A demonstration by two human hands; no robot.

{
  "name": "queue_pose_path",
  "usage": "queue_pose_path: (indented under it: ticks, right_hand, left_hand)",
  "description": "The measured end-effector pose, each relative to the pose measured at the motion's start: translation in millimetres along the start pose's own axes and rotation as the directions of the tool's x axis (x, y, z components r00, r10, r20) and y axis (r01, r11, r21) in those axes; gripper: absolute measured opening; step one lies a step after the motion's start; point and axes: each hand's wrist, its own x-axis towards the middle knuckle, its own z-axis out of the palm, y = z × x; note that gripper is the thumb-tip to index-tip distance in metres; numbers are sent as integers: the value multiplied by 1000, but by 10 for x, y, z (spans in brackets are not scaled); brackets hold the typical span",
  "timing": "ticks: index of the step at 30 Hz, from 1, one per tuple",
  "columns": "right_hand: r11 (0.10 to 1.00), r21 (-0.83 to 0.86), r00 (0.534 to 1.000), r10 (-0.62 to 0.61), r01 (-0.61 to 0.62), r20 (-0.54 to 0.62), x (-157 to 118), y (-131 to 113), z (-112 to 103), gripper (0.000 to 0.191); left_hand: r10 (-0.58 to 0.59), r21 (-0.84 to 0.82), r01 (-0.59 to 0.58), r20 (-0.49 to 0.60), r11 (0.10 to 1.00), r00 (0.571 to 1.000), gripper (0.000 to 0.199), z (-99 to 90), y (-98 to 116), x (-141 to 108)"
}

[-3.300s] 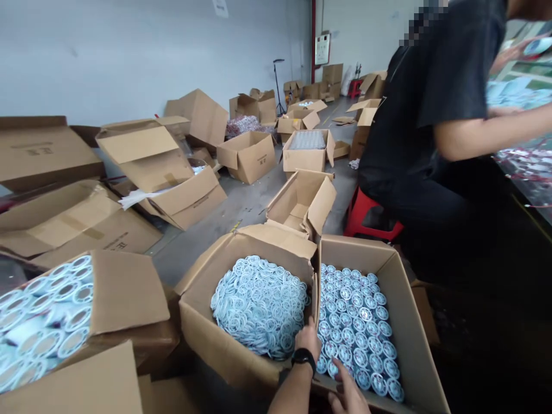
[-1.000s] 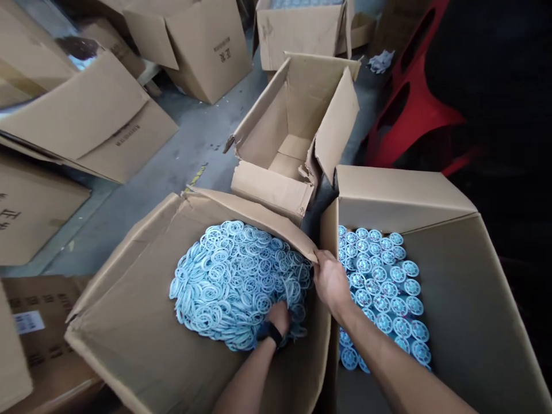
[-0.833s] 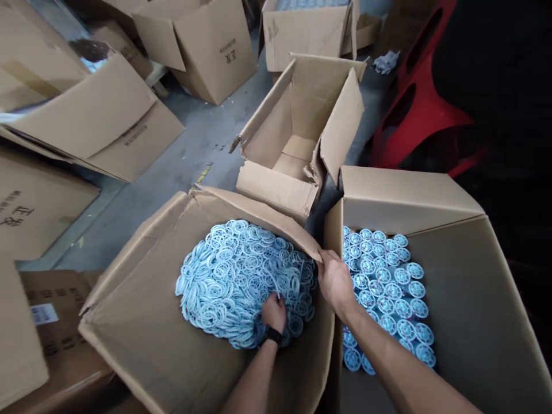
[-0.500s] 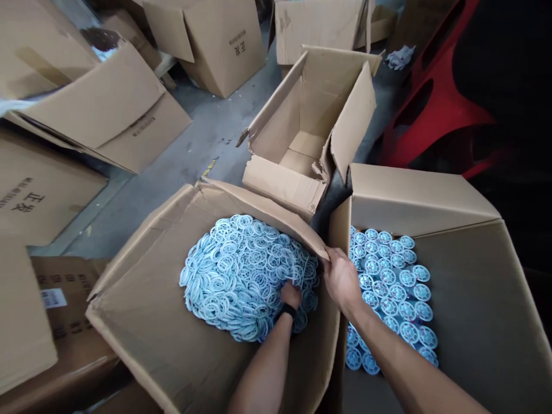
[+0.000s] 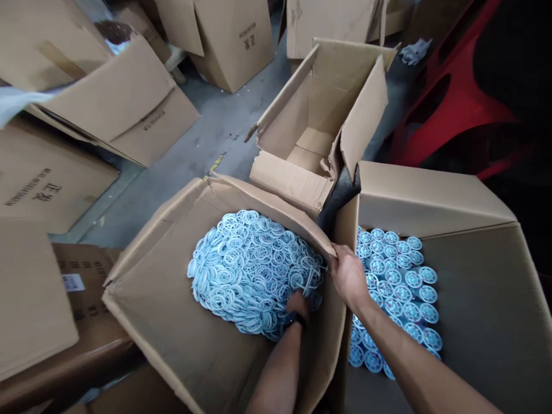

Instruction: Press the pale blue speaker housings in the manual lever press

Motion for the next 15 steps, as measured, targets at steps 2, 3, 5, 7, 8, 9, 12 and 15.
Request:
queue_pose_path:
  ticks: [2, 3, 5, 7, 8, 9, 12, 15]
  right_hand:
    - [1000, 6, 1000, 13, -13, 4, -5, -15, 0, 36]
    - [1000, 11, 1000, 19, -19, 8, -10, -20, 1, 35]
    - [999, 23, 1000, 23, -24, 19, -26, -23, 5, 33]
    - [999, 40, 999, 22, -24, 31, -49, -13, 10, 29]
    - [999, 49, 999, 20, -22, 38, -60, -5, 12, 27]
    - [998, 60, 999, 14, -17, 45, -68, 4, 12, 26]
    - [995, 99, 997, -27, 20, 75, -87, -1, -17, 27]
    - [989, 134, 995, -75, 66, 64, -177, -88, -149, 34]
  left_hand:
    - [-12, -41, 10, -48, 999, 999, 31, -107, -152, -192]
    - [-20, -67, 14, -81, 998, 996, 30, -166, -225, -306]
    - [-38, -119, 20, -150, 993, 988, 28, -282, -354, -561]
    - [-57, -184, 18, -209, 983, 976, 26, -382, -453, -830]
    - [-69, -220, 17, -229, 975, 971, 25, -422, -495, -963]
    - [-84, -261, 19, -242, 965, 967, 25, -455, -534, -1090]
    - [-140, -397, 30, -251, 917, 958, 27, -533, -656, -1421]
    - [-160, -522, -7, -275, 853, 948, 28, -629, -804, -1667]
